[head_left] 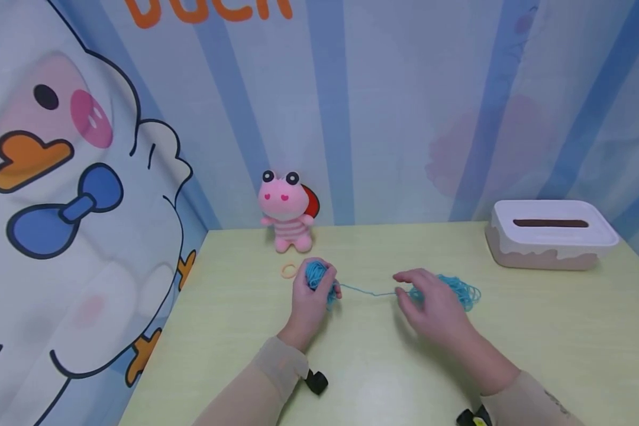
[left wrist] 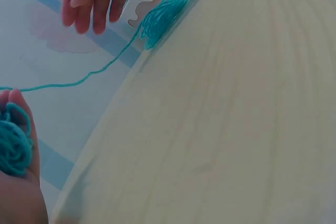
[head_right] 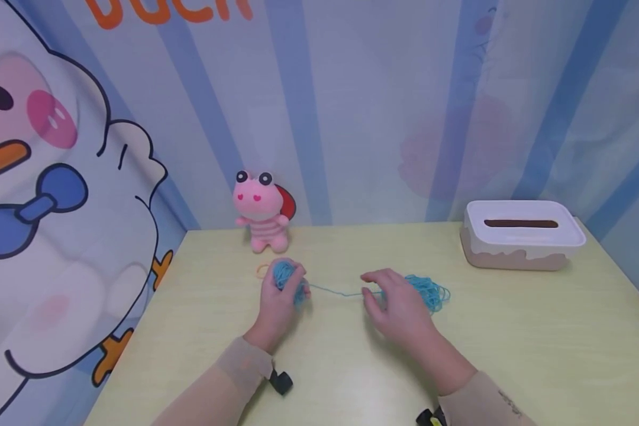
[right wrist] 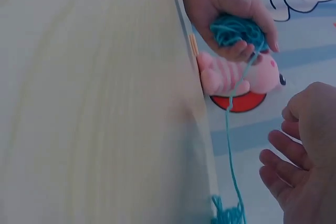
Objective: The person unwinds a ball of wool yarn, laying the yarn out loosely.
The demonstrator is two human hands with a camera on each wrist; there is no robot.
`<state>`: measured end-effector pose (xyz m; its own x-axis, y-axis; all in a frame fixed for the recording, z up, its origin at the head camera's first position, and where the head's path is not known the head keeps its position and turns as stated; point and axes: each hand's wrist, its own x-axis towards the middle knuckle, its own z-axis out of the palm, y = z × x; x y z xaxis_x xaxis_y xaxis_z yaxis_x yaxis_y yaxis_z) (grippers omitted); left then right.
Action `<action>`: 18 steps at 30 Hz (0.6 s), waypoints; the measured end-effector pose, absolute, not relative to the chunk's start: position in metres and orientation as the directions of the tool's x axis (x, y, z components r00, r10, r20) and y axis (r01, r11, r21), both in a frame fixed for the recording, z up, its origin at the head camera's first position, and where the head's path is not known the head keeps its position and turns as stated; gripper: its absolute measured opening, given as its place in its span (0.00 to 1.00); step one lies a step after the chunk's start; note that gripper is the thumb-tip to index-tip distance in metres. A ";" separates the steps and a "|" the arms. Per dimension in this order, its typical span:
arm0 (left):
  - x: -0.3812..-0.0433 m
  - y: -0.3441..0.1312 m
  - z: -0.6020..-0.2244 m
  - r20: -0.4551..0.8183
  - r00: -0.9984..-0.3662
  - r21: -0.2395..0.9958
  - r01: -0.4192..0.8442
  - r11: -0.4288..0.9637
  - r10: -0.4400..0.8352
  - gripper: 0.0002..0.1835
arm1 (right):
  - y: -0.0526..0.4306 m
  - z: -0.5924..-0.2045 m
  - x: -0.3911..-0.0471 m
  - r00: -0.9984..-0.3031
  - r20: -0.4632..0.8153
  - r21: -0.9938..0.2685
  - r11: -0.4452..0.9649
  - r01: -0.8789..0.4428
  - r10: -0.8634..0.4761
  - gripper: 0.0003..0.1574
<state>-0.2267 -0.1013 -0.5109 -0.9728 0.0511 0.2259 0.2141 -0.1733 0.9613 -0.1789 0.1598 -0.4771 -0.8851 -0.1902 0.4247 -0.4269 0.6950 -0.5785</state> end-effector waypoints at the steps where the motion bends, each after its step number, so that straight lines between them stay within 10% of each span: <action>1: -0.226 -0.101 -0.511 0.222 -0.973 0.963 0.210 -0.171 0.056 0.09 | 0.151 -0.477 -0.179 -0.892 0.389 -0.585 0.687 -0.431 -0.228 0.19; 10: -0.226 -0.102 -0.510 0.212 -0.973 0.966 0.193 -0.173 0.096 0.12 | 0.095 -0.476 -0.189 -0.906 0.229 -0.656 0.631 -0.414 -0.356 0.34; 18: -0.227 -0.101 -0.510 0.220 -0.972 0.963 0.203 -0.177 0.081 0.16 | 0.087 -0.477 -0.192 -0.936 0.232 -0.680 0.644 -0.350 -0.264 0.14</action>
<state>-0.2269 -0.1014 -0.5103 -0.9720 0.0815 0.2202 0.2033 -0.1769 0.9630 -0.1924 0.0874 -0.4768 -0.9362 -0.2643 0.2319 -0.3502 0.6436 -0.6805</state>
